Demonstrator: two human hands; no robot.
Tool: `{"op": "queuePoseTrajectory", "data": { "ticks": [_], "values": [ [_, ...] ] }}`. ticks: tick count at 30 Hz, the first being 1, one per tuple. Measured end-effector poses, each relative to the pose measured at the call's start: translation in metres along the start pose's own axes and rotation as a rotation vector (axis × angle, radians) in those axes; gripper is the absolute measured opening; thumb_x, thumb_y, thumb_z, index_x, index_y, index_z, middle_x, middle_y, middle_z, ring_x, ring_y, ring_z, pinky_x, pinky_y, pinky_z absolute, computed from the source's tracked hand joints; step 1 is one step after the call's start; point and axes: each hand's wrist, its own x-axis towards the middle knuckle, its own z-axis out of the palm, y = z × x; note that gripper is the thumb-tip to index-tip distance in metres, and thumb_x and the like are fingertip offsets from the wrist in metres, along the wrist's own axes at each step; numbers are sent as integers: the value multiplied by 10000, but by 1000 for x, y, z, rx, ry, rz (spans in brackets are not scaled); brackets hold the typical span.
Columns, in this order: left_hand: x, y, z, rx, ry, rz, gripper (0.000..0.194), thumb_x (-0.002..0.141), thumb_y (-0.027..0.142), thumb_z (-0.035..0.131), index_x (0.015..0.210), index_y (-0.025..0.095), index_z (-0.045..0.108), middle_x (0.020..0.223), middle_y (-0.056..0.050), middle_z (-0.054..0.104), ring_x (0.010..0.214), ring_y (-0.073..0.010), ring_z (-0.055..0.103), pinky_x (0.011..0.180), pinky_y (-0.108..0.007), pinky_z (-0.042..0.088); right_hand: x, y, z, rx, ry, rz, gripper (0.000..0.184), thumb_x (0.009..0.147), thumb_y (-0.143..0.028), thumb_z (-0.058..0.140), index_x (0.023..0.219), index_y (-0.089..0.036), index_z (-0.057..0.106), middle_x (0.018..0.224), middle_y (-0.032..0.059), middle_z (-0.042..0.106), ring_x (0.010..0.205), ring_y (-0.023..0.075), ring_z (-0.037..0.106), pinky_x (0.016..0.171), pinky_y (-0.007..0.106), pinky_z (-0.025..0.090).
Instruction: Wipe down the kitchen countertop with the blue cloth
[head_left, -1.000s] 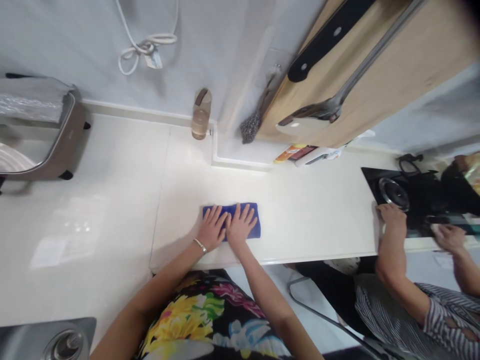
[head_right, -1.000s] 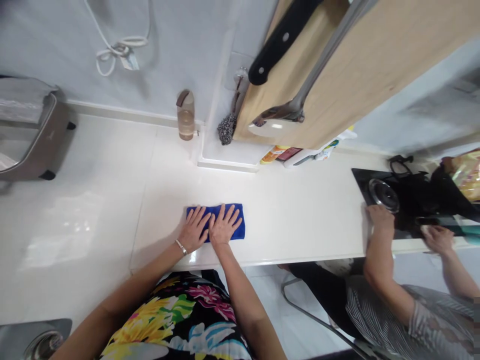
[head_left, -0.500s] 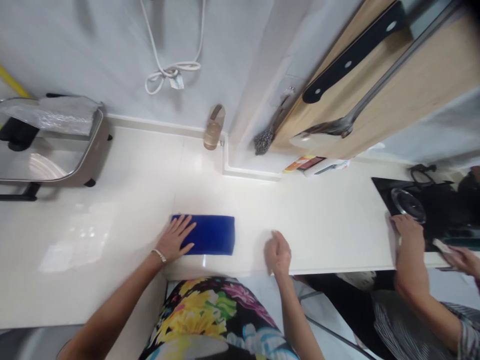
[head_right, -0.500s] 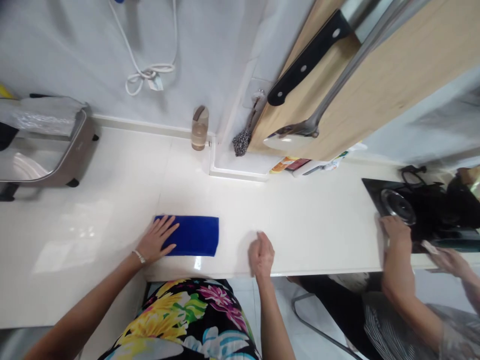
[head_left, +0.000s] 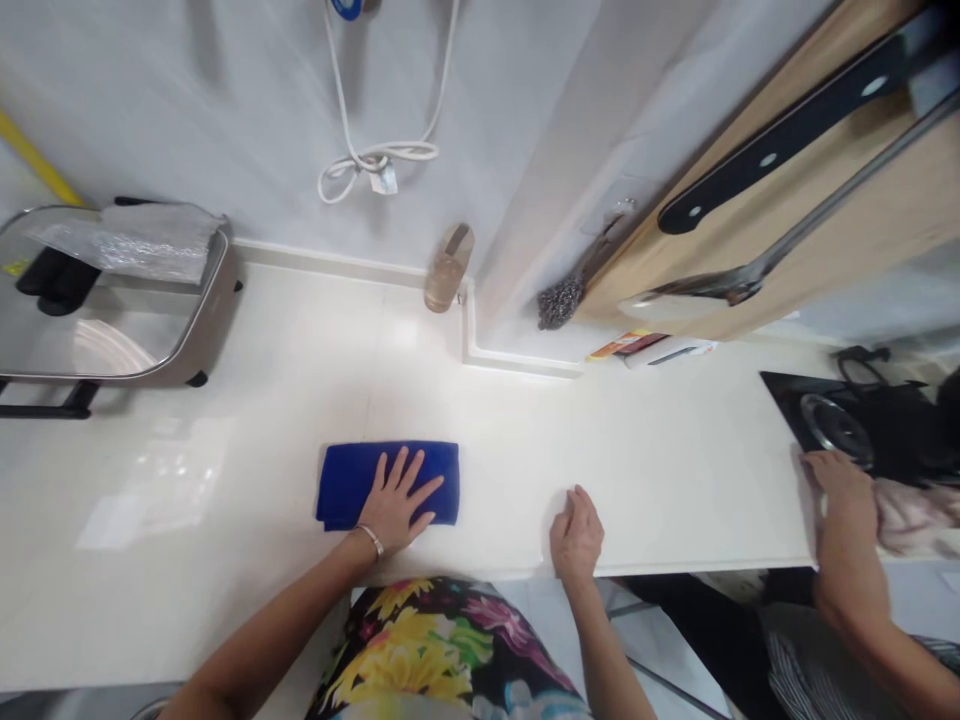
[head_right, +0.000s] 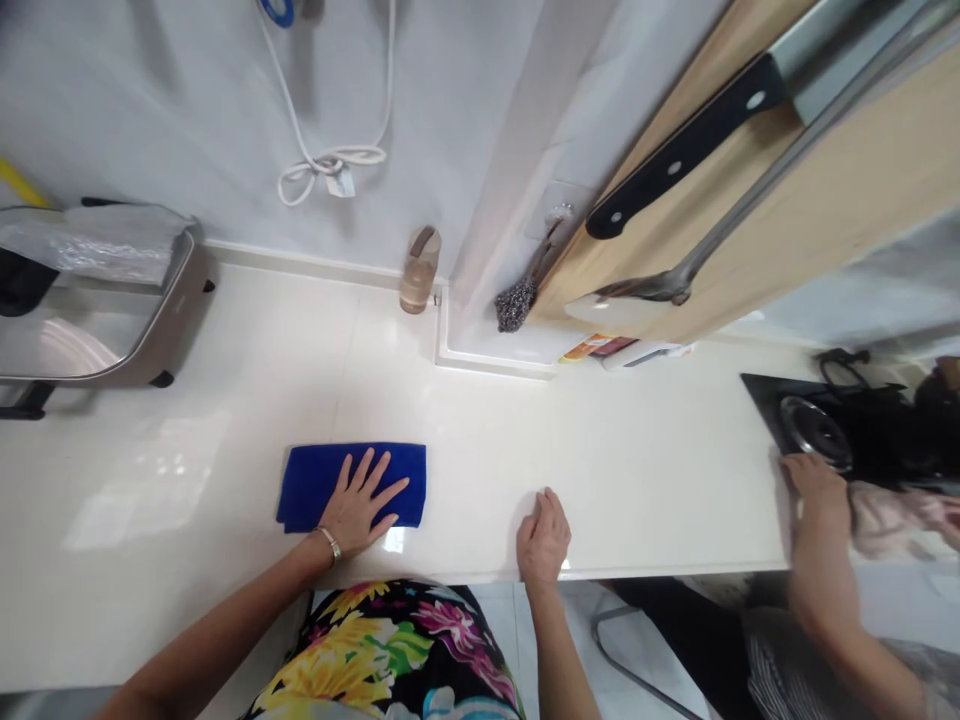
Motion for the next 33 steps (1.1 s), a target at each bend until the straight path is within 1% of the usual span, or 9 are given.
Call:
{"op": "queuePoseTrajectory", "data": {
  "ticks": [4,8,12,17,22,25,28,30,33],
  "values": [
    [33,-23,-3,14,15,-7,564,920,539,551,1463,406,481,1660,-54,243,1530,-376,141,1207,-662,89,-1,1,1,14,12,-7,424,928,-210,369,1309,-112,528,1376,200,567,1300,284,525,1049,524,469],
    [86,-48,-11,45,29,-88,552,928,537,530,1463,407,482,1659,-36,251,1528,-379,147,1210,-657,98,-1,3,3,52,25,-28,428,930,-233,379,1314,-111,525,1360,207,570,1281,298,530,1023,539,467],
    [136,-71,-15,61,39,-143,557,933,528,515,1474,404,467,1663,-33,239,1529,-390,134,1207,-663,85,2,6,4,62,25,-43,413,926,-233,396,1296,-114,534,1334,208,586,1248,300,549,997,519,475],
    [190,-98,-18,78,70,-164,553,940,528,487,1476,395,468,1666,-30,231,1534,-376,115,1216,-642,52,5,3,2,43,-8,1,402,920,-244,385,1267,-122,547,1320,199,593,1233,301,548,984,499,459],
    [237,-117,-18,76,88,-182,556,936,560,464,1466,396,483,1662,-25,245,1534,-371,121,1216,-632,42,5,-2,2,14,-21,55,404,906,-241,393,1264,-136,549,1313,184,597,1236,301,536,997,491,434],
    [258,-125,-20,78,80,-188,555,930,569,463,1455,391,500,1661,-31,249,1536,-361,124,1219,-617,44,4,0,5,25,-17,55,401,907,-238,390,1260,-136,550,1307,189,594,1235,305,536,992,490,435],
    [271,-130,-23,82,58,-214,559,925,575,460,1449,388,509,1656,-20,264,1535,-350,133,1221,-610,48,5,3,8,37,-8,36,397,909,-238,384,1256,-139,551,1304,187,593,1236,304,533,992,488,434],
    [271,-129,-25,84,41,-240,567,927,574,453,1460,385,496,1655,-11,266,1536,-341,136,1223,-603,48,6,3,8,38,-7,18,400,902,-231,391,1259,-139,547,1306,180,595,1238,298,530,1001,481,432],
    [257,-120,-26,100,36,-283,586,939,567,429,1493,377,449,1663,-12,242,1540,-336,115,1228,-594,39,6,0,6,50,-8,41,416,898,-227,396,1281,-142,536,1334,174,583,1249,291,518,1009,479,421]
  ]
}}
